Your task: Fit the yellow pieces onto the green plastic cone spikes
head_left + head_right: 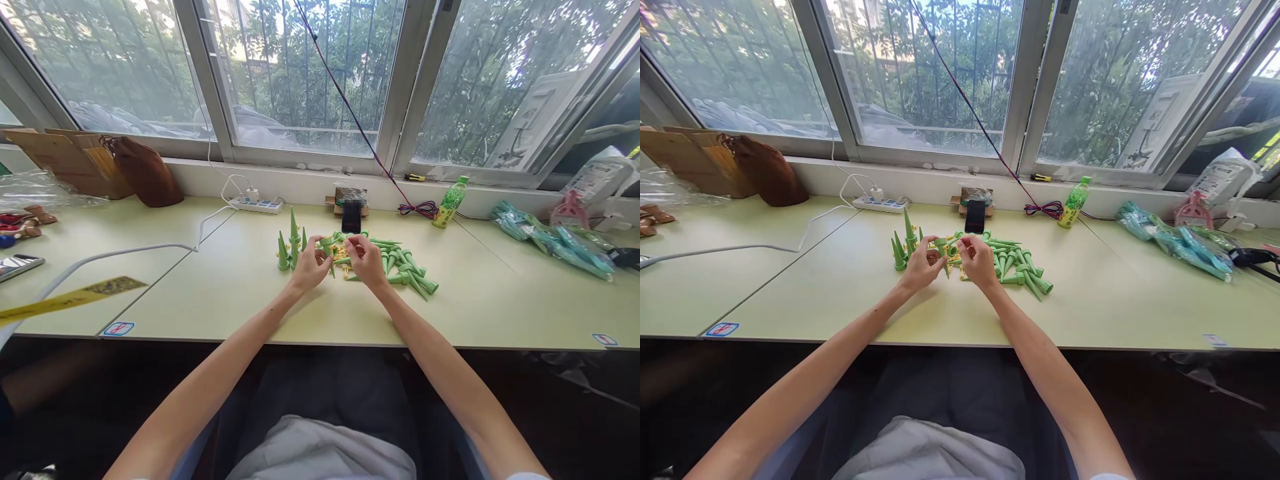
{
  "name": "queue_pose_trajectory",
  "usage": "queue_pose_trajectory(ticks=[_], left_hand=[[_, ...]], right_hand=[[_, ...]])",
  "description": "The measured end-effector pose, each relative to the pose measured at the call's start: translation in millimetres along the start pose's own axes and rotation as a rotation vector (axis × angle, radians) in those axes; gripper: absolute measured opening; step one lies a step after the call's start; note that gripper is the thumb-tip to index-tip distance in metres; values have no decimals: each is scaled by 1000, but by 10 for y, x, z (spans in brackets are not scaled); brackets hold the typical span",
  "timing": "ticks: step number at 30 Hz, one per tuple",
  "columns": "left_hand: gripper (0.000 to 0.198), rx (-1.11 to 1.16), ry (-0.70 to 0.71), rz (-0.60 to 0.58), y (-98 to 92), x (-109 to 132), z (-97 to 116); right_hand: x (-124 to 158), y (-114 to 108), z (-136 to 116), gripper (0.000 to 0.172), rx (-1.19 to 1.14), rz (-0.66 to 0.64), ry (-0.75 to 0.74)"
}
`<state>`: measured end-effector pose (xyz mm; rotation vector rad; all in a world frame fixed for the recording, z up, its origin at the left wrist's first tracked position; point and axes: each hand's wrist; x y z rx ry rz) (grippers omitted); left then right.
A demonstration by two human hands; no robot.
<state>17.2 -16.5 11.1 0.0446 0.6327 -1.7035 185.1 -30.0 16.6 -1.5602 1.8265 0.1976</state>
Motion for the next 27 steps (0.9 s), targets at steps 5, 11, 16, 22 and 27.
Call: queue_pose_trajectory(ticks=[5,11,16,22,27], left_hand=[[62,332,-104,-114,13,-28,-47],[63,321,-81,-112,16,-29,-53],[61,286,-83,-95,10,-24,-40],[59,245,-86,-91,-4,-6,7],[51,80,-19,-61,-17,15,24]], right_hand=[[3,-2,-19,31,-15,-5,-28],[4,-5,-26,31,-7,-12,-33],[1,-11,-34,31,-7,-17,-30],[8,-17,-54,33,-14,-35,-25],[17,-13,-69,33,-16,-36,-31]])
Point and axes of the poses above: each hand's wrist, its own x-axis away from the middle knuckle, its own y-axis out of the palm, z = x × y, and after that the axes turned 3 degrees about -z, right-handed
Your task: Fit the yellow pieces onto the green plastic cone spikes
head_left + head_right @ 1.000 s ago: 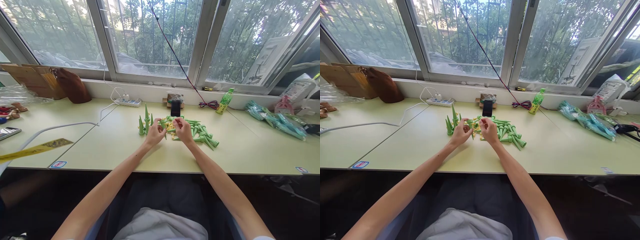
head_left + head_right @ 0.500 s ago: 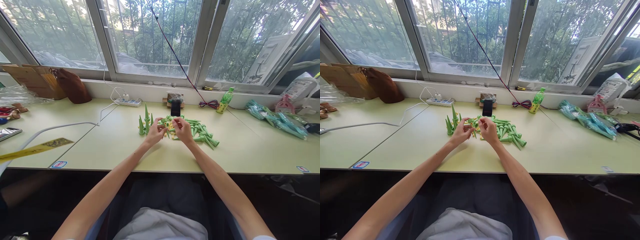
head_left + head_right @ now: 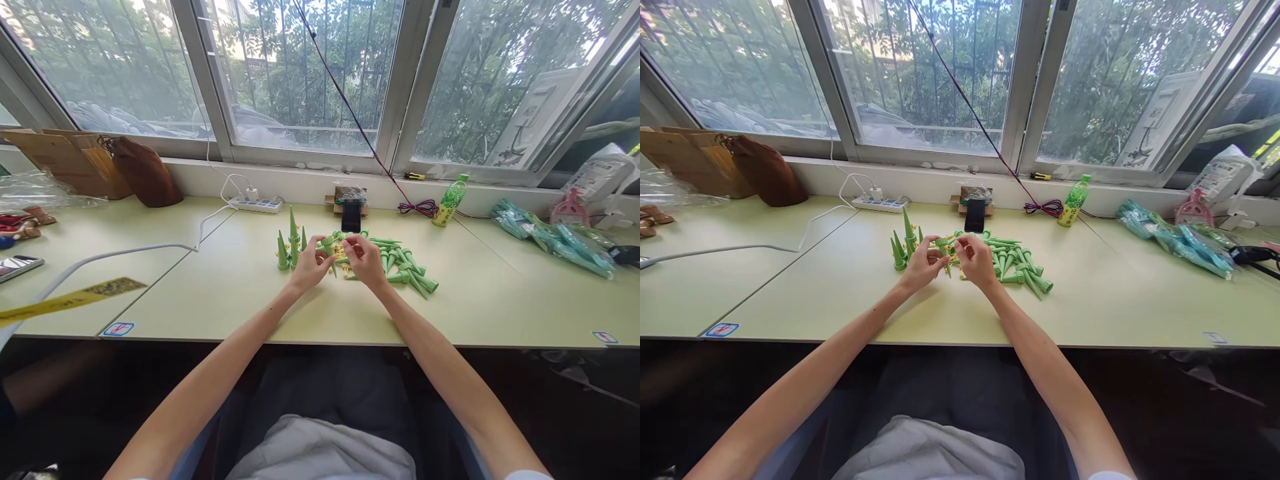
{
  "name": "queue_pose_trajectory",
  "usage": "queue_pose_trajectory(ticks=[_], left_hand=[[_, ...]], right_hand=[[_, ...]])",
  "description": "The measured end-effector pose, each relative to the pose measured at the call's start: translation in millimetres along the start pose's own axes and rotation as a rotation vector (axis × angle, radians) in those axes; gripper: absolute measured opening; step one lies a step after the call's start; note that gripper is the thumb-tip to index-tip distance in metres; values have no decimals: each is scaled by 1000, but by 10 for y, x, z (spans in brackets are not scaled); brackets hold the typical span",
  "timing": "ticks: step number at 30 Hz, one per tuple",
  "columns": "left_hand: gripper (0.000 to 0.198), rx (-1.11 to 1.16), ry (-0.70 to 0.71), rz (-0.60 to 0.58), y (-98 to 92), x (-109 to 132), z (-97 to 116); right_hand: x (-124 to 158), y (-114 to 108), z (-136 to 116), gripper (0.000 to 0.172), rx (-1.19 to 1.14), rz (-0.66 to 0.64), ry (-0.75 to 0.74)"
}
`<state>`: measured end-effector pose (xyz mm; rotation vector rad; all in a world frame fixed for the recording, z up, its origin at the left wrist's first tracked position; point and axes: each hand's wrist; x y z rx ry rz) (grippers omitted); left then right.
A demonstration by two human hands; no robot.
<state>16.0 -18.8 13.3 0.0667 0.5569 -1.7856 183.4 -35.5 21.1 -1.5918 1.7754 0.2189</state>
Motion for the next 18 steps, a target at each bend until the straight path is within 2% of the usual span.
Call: queue_pose_trajectory(ticks=[3,18], left_hand=[[45,-93,44,5,0,11,12],[43,-186,100,17,6,20,31]], right_hand=[[0,3,6,31,4,6,-5],[-19,28,90,24,5,-77,-24]])
Point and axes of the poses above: each hand's wrist, its own x-axis away from the middle knuckle, its own y-axis out of the palm, z = x × y, and after that the axes turned 3 degrees about -z, right-handed
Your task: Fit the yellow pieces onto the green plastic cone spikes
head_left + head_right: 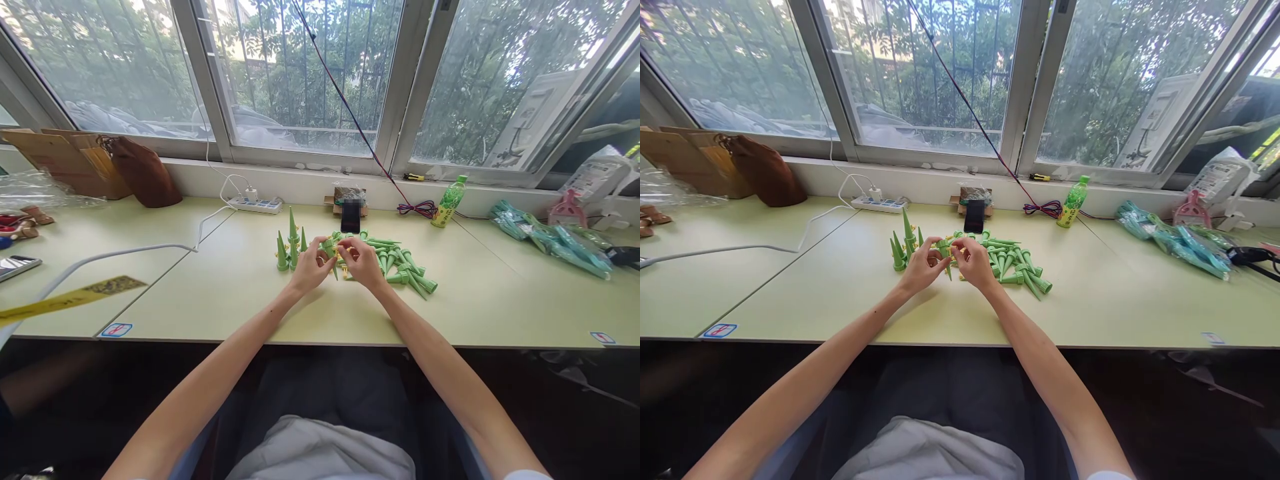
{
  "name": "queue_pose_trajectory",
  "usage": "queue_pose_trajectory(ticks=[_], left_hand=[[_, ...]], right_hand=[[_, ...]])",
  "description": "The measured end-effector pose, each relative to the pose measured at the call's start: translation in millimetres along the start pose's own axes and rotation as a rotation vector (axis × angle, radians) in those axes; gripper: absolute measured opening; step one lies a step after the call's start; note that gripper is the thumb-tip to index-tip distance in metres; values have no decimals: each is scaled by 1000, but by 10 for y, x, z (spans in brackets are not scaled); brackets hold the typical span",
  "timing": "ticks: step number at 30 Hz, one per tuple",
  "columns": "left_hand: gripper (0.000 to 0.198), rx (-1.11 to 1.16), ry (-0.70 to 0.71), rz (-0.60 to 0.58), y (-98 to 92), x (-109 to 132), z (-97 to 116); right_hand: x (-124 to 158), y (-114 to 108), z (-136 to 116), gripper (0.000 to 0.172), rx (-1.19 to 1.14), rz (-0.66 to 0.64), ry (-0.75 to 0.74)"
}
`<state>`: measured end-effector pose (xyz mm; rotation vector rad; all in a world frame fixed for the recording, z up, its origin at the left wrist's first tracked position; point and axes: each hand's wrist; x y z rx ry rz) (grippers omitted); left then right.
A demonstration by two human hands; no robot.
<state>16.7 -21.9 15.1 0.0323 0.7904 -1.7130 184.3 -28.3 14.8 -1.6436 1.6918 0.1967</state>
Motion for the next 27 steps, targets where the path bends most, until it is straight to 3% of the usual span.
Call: queue_pose_trajectory(ticks=[17,27], left_hand=[[45,44,18,22,2,-18,-61],[43,3,51,34,1,-23,-78]], right_hand=[[-7,-6,43,18,41,-20,-65],[-17,8,73,23,13,-15,-6]])
Point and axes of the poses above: each hand's wrist, its own x-axis away from the middle knuckle, its own y-axis out of the palm, z = x × y, and after that the axes turned 3 degrees about -z, right-handed
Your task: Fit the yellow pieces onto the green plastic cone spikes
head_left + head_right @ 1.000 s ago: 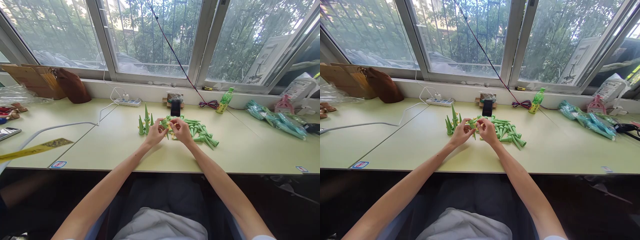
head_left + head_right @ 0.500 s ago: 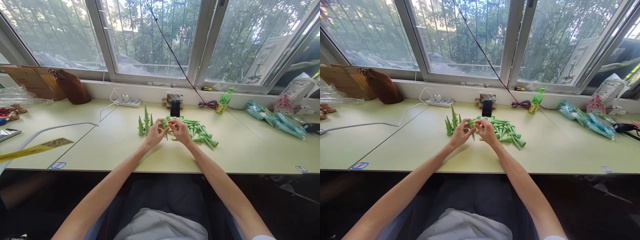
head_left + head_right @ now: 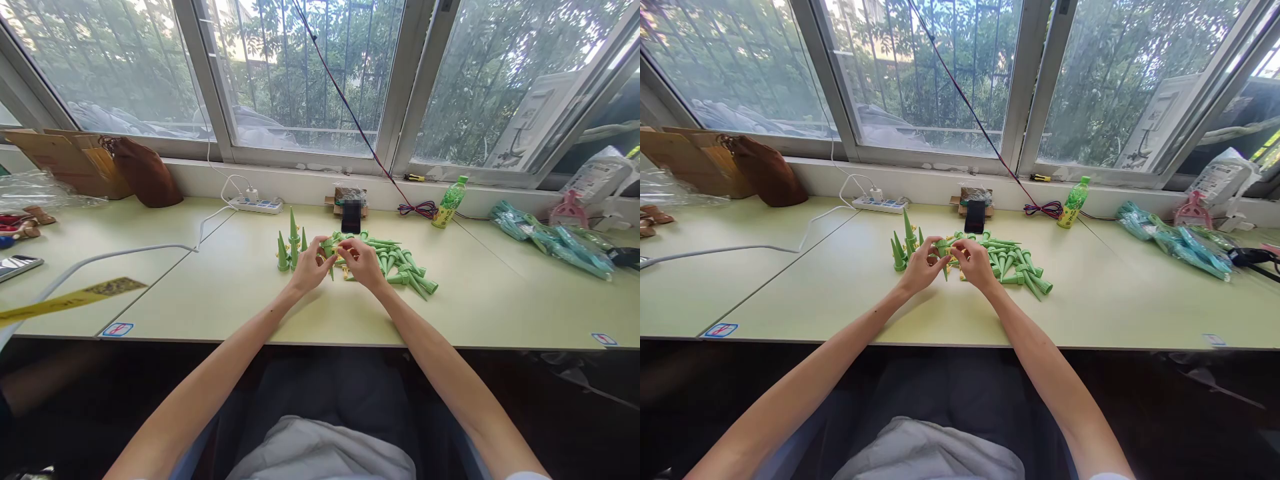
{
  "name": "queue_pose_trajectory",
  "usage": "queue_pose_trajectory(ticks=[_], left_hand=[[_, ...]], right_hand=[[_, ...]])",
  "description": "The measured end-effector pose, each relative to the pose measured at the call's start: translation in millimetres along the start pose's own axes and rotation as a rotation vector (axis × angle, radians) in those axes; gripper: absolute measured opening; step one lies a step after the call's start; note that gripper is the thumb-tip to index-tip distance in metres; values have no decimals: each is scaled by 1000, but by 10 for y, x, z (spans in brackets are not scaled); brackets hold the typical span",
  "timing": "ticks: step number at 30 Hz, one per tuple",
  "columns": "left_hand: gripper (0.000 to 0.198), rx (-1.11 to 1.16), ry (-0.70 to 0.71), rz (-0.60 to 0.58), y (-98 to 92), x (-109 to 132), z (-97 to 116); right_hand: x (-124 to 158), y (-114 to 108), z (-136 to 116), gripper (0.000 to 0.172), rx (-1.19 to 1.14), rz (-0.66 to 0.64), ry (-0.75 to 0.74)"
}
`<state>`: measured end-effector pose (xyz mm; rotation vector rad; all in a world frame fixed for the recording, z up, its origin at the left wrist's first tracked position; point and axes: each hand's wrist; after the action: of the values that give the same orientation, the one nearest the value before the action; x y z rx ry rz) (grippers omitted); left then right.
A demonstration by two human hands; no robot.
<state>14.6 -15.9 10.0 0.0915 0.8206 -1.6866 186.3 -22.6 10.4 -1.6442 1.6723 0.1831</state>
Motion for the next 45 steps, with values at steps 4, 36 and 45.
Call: queue_pose_trajectory(ticks=[4,36,45], left_hand=[[40,-31,14,4,0,2,-3],[43,-60,-14,-22,-4,12,33],[40,-122,38,-10,1,29,57]], right_hand=[[-3,-8,-16,28,41,-3,20],[1,5,10,26,-6,-19,68],[7,4,0,28,9,-16,84]])
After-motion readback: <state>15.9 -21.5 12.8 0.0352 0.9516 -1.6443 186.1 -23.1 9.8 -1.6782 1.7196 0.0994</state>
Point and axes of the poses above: each hand's wrist, its own x-axis away from the middle knuckle, its own y-axis out of the palm, z = x × y, and after that the axes turned 3 degrees about -z, right-handed
